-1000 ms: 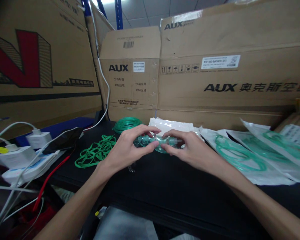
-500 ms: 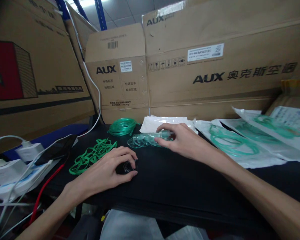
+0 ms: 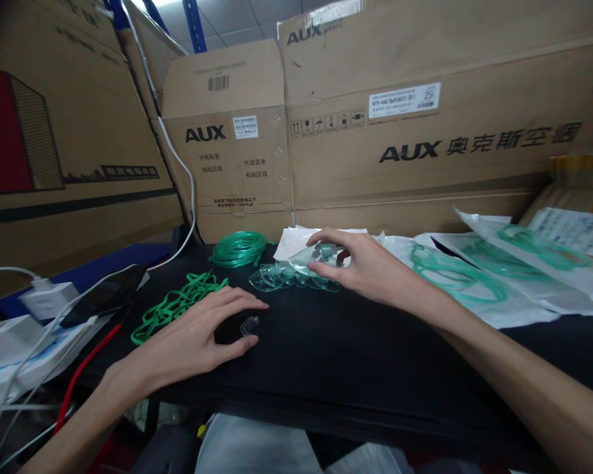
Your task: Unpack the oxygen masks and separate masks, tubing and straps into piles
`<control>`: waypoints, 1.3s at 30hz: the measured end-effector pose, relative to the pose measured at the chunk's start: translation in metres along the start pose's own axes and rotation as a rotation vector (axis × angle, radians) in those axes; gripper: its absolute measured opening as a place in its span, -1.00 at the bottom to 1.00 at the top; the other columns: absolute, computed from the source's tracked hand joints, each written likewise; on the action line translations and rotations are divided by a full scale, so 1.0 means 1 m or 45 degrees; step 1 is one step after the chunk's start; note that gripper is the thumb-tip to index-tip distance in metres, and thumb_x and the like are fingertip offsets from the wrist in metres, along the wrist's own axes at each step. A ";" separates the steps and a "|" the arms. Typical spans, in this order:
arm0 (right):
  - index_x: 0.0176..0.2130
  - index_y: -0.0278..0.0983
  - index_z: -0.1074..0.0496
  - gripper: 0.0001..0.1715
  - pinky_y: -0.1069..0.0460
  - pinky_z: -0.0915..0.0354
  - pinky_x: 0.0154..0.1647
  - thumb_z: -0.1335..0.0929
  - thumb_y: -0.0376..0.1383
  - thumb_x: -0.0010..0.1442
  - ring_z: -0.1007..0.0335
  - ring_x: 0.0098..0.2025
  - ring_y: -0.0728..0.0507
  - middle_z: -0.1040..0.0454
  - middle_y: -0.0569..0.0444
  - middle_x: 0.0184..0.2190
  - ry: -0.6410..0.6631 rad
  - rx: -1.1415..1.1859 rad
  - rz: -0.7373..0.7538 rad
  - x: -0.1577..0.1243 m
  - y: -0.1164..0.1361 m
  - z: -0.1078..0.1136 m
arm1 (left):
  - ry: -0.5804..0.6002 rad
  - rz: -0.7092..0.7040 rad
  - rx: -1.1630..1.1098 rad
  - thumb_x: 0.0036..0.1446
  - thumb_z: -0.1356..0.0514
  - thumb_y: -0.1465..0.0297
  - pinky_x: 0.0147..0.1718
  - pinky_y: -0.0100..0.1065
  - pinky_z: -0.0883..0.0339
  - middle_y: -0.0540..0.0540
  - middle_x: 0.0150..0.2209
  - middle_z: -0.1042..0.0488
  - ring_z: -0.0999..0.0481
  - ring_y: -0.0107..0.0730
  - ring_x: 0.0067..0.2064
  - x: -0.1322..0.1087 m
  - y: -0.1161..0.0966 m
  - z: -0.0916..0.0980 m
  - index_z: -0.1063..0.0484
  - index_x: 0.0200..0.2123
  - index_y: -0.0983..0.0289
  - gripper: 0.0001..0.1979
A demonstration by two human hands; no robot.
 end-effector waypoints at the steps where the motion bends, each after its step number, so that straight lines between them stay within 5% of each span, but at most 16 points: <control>1: -0.01 -0.17 -0.55 -0.58 -0.07 -0.42 -0.14 -0.44 -0.01 0.23 -0.56 -0.18 -0.20 -0.64 0.02 -0.04 -0.018 0.024 0.004 0.002 -0.003 0.004 | -0.020 -0.016 0.001 0.33 -0.25 0.18 0.31 -0.12 -0.20 0.02 0.18 -0.47 -0.42 -0.20 0.24 0.003 -0.002 0.002 -0.42 0.20 0.07 -0.60; 9: -0.14 -0.22 -0.48 -0.48 -0.17 -0.45 -0.09 -0.48 0.12 0.13 -0.57 -0.12 -0.31 -0.62 -0.09 -0.15 0.005 0.086 -0.114 -0.005 -0.048 0.020 | -0.260 -0.275 0.083 0.41 -0.17 0.28 0.23 -0.17 -0.29 0.15 0.10 -0.53 -0.47 -0.16 0.17 0.081 -0.020 0.011 -0.50 0.10 0.25 -0.71; 15: -0.11 -0.20 -0.49 -0.50 -0.23 -0.46 -0.02 -0.44 0.10 0.14 -0.59 -0.10 -0.33 -0.63 -0.11 -0.08 0.034 -0.003 -0.160 -0.012 -0.066 0.016 | -0.108 -0.368 0.086 0.43 -0.15 0.27 0.19 -0.14 -0.31 0.23 0.08 -0.53 -0.49 -0.09 0.16 0.136 -0.020 -0.006 -0.51 0.14 0.33 -0.65; 31: -0.11 -0.23 -0.57 -0.56 -0.11 -0.49 -0.09 -0.41 0.05 0.23 -0.62 -0.17 -0.24 -0.68 -0.05 -0.15 0.239 0.033 -0.151 -0.017 -0.054 0.007 | -0.091 -0.457 -0.114 0.37 -0.24 0.30 0.15 -0.22 -0.31 0.18 0.01 -0.54 -0.52 -0.19 0.09 0.138 -0.003 -0.015 -0.55 0.05 0.27 -0.73; 39: -0.07 -0.24 -0.64 -0.52 -0.05 -0.41 -0.31 -0.38 0.03 0.27 -0.56 -0.38 -0.20 -0.68 -0.01 -0.31 0.286 -0.198 -0.102 -0.016 -0.049 0.008 | -0.088 -0.454 -0.145 0.36 -0.25 0.32 0.16 -0.24 -0.31 0.18 0.02 -0.55 -0.52 -0.21 0.10 0.139 0.000 -0.018 -0.56 0.05 0.28 -0.74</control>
Point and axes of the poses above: each hand's wrist, its own x-axis towards the middle knuckle, its own z-axis out of the back of the hand, y = z × x, the point moved 1 cm from there along x, towards the middle knuckle
